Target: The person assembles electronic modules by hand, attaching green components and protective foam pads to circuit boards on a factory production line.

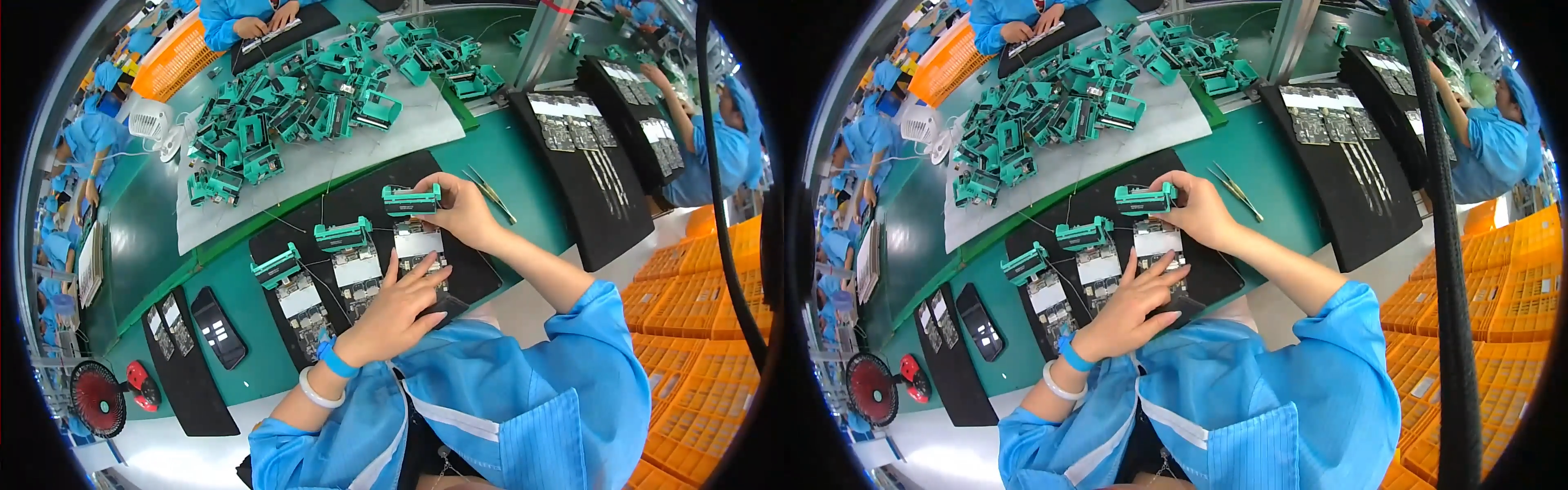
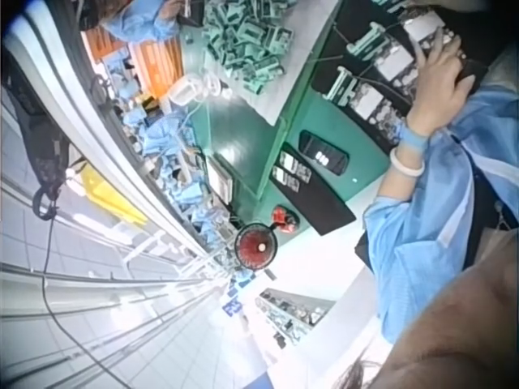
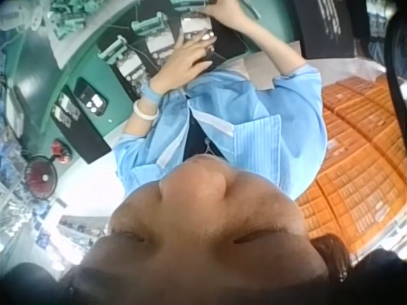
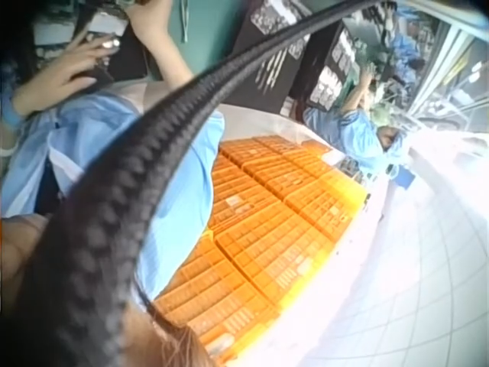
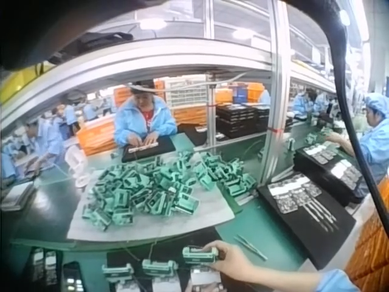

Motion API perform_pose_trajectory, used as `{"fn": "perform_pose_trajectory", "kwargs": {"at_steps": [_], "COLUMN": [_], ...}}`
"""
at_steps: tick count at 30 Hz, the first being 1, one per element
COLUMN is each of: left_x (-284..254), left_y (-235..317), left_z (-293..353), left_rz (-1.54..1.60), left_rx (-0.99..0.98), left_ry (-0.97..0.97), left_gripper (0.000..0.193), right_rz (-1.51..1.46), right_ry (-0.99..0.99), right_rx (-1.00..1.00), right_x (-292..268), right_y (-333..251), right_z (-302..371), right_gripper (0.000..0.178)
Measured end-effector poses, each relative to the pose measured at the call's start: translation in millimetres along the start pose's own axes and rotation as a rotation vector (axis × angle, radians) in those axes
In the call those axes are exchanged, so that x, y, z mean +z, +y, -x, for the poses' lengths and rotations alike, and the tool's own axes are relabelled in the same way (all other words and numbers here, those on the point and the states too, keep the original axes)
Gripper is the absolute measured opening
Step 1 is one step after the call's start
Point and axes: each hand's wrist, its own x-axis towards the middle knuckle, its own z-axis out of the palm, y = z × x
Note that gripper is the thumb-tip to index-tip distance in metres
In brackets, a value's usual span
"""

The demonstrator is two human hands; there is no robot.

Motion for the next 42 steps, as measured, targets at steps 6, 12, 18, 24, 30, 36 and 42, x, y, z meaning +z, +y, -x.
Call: {"fn": "perform_pose_trajectory", "kwargs": {"at_steps": [6,12,18,24,30,36,42], "left_x": [0,0,-2,-5,12,14,16], "left_y": [0,0,13,15,-7,-14,-15], "left_z": [0,0,-2,-14,-23,-30,-34], "left_rz": [-0.005,-0.002,-0.061,-0.321,-0.698,-0.759,-0.768], "left_rx": [-0.009,-0.011,0.004,0.025,0.099,0.117,0.111], "left_ry": [-0.007,-0.007,0.155,0.56,0.568,0.604,0.596], "left_gripper": [0.025,0.025,0.017,0.029,0.03,0.027,0.024], "right_rz": [0.02,0.206,0.183,0.286,0.228,0.255,0.26], "right_ry": [-0.039,-0.075,-0.093,-0.142,-0.118,-0.119,-0.109], "right_rx": [-0.013,0.029,0.047,0.087,0.046,-0.017,-0.024], "right_x": [-1,-1,-2,-4,-3,-5,-5], "right_y": [1,-2,-7,-12,-11,-8,-8], "right_z": [0,4,3,-2,3,3,4], "right_gripper": [0.031,0.035,0.035,0.035,0.035,0.035,0.034]}}
